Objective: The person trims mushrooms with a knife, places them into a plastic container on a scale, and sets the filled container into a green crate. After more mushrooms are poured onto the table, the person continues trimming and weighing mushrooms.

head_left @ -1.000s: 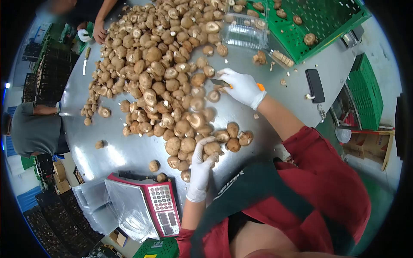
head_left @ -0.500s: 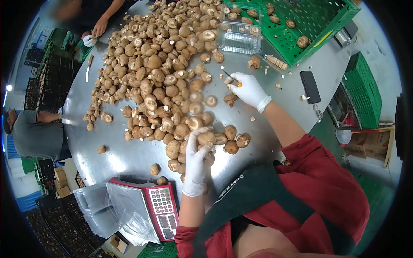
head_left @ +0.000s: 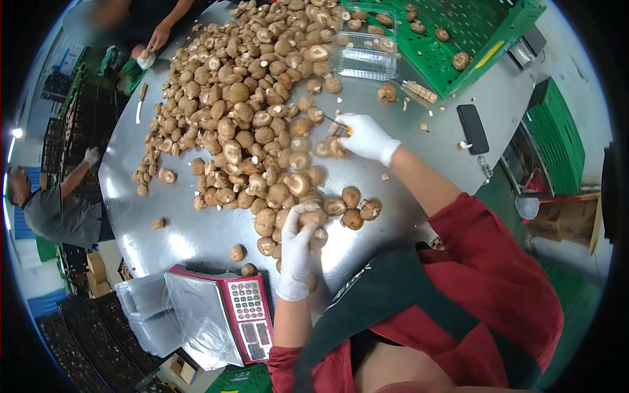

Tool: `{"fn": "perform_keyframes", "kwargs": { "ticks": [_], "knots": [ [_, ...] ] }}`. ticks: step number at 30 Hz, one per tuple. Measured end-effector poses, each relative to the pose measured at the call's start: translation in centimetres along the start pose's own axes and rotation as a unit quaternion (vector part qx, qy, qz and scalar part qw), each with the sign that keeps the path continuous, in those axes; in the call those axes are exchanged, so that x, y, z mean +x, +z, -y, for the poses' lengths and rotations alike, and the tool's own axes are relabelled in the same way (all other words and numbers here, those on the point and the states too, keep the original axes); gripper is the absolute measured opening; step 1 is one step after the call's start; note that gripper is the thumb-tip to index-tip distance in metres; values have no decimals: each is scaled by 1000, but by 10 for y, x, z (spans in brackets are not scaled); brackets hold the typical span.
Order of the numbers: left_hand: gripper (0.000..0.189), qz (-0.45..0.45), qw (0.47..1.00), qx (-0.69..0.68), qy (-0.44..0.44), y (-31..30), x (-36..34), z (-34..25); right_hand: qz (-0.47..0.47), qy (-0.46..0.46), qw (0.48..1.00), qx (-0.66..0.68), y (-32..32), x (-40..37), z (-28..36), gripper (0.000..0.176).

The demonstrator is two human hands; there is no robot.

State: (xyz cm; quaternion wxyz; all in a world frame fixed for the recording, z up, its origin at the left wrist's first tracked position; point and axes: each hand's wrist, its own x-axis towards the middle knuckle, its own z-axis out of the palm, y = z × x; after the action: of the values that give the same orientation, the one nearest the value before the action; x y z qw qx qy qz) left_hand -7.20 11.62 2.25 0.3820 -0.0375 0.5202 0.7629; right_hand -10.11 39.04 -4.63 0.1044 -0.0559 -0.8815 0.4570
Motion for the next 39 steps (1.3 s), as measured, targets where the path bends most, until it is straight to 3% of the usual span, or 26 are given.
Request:
{"fn": "perform_keyframes", "kwargs": {
  "ticks": [2, 4, 6, 7, 8, 11, 13, 14, 17, 18, 21, 22, 25, 28, 34, 39],
  "knots": [
    [10, -33, 999, -25, 7, 5, 2, -7, 100, 101, 976, 164, -15, -8, 43, 28],
    [27, 4, 999, 42, -2, -2, 9, -10, 203, 202, 918, 274, -25, -18, 78, 26],
    [43, 33, 994, 83, -59, -25, 23, 2, 259, 137, 923, 249, -21, -22, 94, 27],
    [45, 0, 995, 65, -75, -8, 19, -6, 283, 104, 923, 238, -15, -23, 98, 27],
    [46, -1, 996, 70, -56, 7, 12, -13, 270, 0, 923, 272, 7, -24, 78, 26],
    [47, 49, 991, 69, -103, -8, 10, -12, 301, 1, 920, 252, 8, -22, 91, 25],
    [45, 45, 990, 10, -131, -11, 10, -11, 282, 80, 914, 281, 8, -26, 102, 21],
    [42, 1, 991, -25, -128, -10, 10, -7, 272, 119, 908, 295, 8, -27, 105, 20],
    [42, 52, 977, -144, -148, -25, 11, 4, 161, 85, 960, 211, 13, -36, 82, 23],
    [44, 24, 976, -145, -163, -26, 11, 6, 127, 78, 981, 121, 2, -43, 97, 29],
    [44, 3, 977, -157, -142, -31, 13, 21, 58, -61, 996, 10, 13, -66, 90, 35],
    [42, -34, 982, -144, -113, -25, 12, 24, 117, -23, 992, -35, 10, -75, 102, 46],
    [38, -109, 990, -82, -33, 2, 5, 27, 121, -4, 983, -140, 23, -90, 114, 67],
    [36, -138, 988, 50, 40, 3, 2, 36, 108, -7, 986, -126, 34, -95, 108, 73],
    [38, -94, 995, 4, 35, 11, -6, 30, 88, -10, 986, -138, 34, -96, 107, 74],
    [38, -159, 981, 100, 42, 5, -3, 41, 99, -26, 984, -145, 35, -95, 109, 75]
  ]
}}
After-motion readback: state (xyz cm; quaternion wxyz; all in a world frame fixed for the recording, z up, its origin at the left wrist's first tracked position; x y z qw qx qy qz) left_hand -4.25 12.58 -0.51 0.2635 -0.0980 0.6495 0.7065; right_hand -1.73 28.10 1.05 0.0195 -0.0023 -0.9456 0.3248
